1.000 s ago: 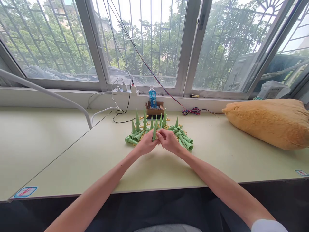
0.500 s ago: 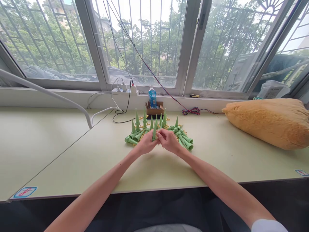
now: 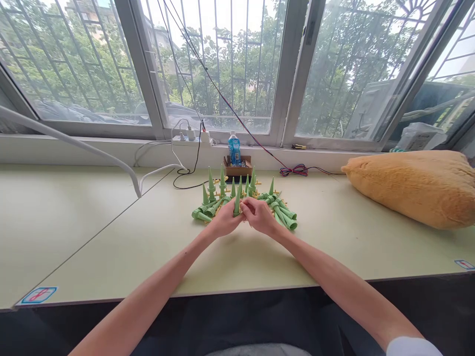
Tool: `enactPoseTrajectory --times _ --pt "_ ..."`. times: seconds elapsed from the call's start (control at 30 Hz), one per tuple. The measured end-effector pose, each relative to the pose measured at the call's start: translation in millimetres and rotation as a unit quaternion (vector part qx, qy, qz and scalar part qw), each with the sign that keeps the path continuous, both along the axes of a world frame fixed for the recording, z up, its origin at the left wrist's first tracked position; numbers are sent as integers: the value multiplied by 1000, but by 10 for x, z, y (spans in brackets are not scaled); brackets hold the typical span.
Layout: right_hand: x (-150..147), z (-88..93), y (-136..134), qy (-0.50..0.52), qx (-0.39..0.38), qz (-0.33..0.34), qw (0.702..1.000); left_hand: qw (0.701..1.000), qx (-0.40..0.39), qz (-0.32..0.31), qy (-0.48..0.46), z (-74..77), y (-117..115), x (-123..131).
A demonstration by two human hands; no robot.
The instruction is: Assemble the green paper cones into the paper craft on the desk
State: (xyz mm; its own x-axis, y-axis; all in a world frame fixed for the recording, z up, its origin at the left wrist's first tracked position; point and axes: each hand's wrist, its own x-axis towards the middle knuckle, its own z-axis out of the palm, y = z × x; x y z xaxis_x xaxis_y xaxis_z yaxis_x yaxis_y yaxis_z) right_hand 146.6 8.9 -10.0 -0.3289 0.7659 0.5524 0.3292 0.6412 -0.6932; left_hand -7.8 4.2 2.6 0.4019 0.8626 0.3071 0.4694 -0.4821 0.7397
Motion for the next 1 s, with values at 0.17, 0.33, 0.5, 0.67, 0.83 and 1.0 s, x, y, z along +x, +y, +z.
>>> enactPoseTrajectory --times 0.17,0.33,0.5,0.67,0.83,1.0 --pt "-10 -4 12 -7 5 -11 1000 1000 -5 12 6 4 -10 -5" --pt "-10 -3 9 -8 9 -16 1000 1000 -4 14 7 9 -9 -4" --pt "-11 -14 18 -9 11 -18 1000 1000 3 20 16 -13 11 -7" --pt "-13 -26 29 -13 8 -20 1000 999 1 28 25 -37 31 -14" --pt "-17 -22 20 -18 5 -22 1000 999 0 31 26 -36 27 -15" --pt "-16 -20 18 -20 3 -23 1000 999 -7 33 26 -38 20 -15"
